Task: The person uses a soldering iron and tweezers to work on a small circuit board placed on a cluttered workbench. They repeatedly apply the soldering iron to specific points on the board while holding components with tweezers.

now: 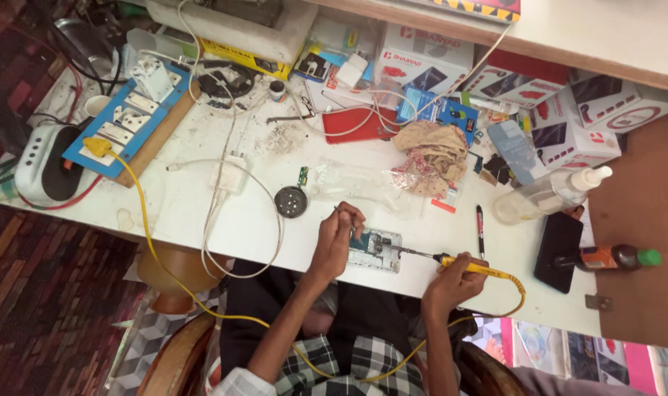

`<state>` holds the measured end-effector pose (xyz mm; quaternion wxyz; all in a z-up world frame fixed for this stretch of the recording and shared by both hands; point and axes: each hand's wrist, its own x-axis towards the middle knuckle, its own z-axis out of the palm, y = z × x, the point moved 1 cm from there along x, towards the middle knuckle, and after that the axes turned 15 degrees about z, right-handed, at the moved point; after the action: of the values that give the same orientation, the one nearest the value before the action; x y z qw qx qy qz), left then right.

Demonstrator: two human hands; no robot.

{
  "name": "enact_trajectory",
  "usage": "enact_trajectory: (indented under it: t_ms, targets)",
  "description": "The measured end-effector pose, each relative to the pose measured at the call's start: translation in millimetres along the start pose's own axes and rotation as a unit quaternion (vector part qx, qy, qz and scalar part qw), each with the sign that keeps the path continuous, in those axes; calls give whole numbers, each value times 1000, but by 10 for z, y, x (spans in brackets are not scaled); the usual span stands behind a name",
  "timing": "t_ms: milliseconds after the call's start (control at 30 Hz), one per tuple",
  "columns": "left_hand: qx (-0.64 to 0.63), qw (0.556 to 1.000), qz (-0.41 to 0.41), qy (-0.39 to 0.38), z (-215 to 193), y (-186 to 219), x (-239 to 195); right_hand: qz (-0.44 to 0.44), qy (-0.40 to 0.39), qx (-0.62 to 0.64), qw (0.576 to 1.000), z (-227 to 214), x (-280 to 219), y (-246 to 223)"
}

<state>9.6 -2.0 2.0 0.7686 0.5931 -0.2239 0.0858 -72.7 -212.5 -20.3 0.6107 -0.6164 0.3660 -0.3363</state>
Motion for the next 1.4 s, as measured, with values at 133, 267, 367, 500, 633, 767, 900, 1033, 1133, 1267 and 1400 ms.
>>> enact_trajectory:
  t_ms: [133, 267, 367, 500, 633, 767, 900, 1033, 1133, 1267, 1400]
  targets:
    - [-33, 999, 19, -8, 45, -55, -105, -9, 5, -14, 1000, 14, -10, -37]
    - [-22, 1000, 19, 5, 31, -139, -150, 12, 5, 2, 1000, 1, 13, -12]
    - [-68, 997, -11, 36, 24, -158, -116, 6, 8, 17, 1000, 13, 4, -30]
    - [-87, 993, -33, 74, -8, -203, -86, 18, 25, 5, 1000, 28, 26, -13]
    - [-76, 994, -30, 73, -5, -152, -95, 18, 22, 2, 1000, 30, 19, -27]
    - [-72, 997, -22, 33, 3, -96, -26, 6, 21, 2, 1000, 40, 13, -35]
    - [-44, 999, 2, 15, -22, -43, -9, -11, 16, 16, 1000, 36, 7, -22]
    - [6, 1000, 2, 23, -65, -48, -30, -18, 1, 21, 1000, 30, 5, -16]
    - [5, 999, 11, 35, -92, -65, -46, 1, 7, 27, 1000, 45, 10, -22]
    - [-32, 998, 27, 48, -112, -97, -87, 9, 12, 17, 1000, 23, 21, 9]
    - [-34, 999, 25, 28, -128, -60, -56, -14, 7, 13, 1000, 39, 27, 1]
